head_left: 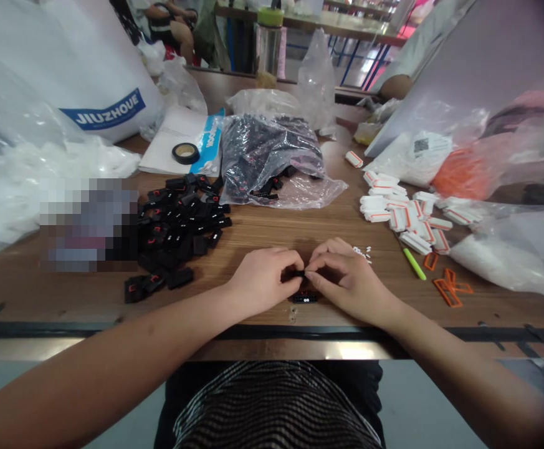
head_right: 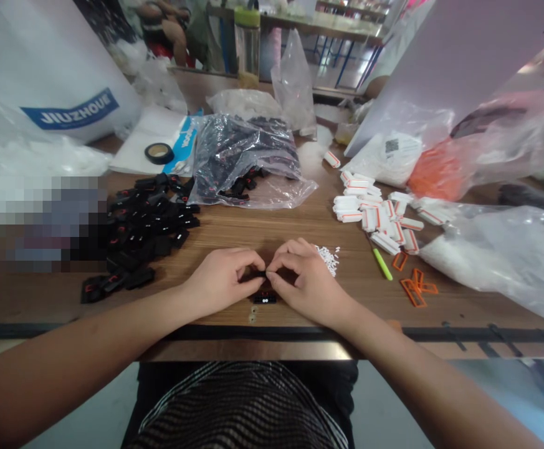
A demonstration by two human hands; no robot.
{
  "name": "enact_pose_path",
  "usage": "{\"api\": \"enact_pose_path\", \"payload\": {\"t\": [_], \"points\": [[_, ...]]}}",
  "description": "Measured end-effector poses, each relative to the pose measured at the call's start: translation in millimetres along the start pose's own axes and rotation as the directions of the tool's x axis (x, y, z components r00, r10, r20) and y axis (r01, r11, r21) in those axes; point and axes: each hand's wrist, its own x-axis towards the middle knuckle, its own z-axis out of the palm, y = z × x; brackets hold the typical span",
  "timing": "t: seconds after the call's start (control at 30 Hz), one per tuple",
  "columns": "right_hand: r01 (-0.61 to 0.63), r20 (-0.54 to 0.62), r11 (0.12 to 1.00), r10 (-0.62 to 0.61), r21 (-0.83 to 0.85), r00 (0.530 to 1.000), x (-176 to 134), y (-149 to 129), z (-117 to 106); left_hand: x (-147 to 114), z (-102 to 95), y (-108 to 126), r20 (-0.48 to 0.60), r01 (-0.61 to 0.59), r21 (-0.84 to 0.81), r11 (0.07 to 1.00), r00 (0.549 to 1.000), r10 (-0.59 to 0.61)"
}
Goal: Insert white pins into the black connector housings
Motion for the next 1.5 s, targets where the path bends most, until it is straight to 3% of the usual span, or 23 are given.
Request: {"api": "enact_pose_path", "payload": {"t": [0.13, 0.23, 0.53, 0.73, 0.93, 1.13, 1.27, 1.37, 1.5], "points": [[0.099, 0.002, 0.974, -0.101, -0.204, 0.995, 0, -7, -3, 0, -0.5, 1, 0.007, 0.013, 0.001, 1.000, 1.000, -0.013], [0.143, 0.002, 0.953, -0.148, -0.267, 0.989, -2, -10, -4, 0, -0.7, 1, 0.009, 0.027, -0.007, 1.000, 1.000, -0.027], [0.130, -0.001, 0.954, -0.135, -0.270, 0.991, -3, -10, -3, 0, -0.6, 1, 0.012, 0.022, -0.025, 0.999, 1.000, -0.022], [0.048, 0.012, 0.978, -0.047, -0.205, 0.999, -1, -11, -1, 0, 1.0, -1, 0.014, 0.014, -0.023, 1.000, 1.000, -0.014], [0.124, 0.066, 0.941, -0.108, -0.315, 0.992, -1, -16, -5, 0, 0.3, 0, 0.010, 0.024, -0.025, 0.999, 1.000, -0.024], [0.159, 0.038, 0.930, -0.155, -0.331, 0.987, -5, -16, -5, 0, 0.7, 1, 0.006, 0.036, -0.027, 0.999, 0.999, -0.036], [0.177, 0.103, 0.915, -0.150, -0.362, 0.983, -7, -20, -8, 0, 0.3, 1, -0.002, 0.025, -0.033, 0.999, 1.000, -0.025], [0.165, 0.103, 0.938, -0.140, -0.304, 0.985, 9, -17, -20, -1, -2.0, 2, 0.002, 0.015, -0.040, 0.999, 1.000, -0.015], [0.040, -0.018, 0.955, -0.047, -0.294, 0.999, 67, 10, -31, -2, -4.4, 3, 0.022, 0.013, -0.028, 1.000, 1.000, -0.013]]}}
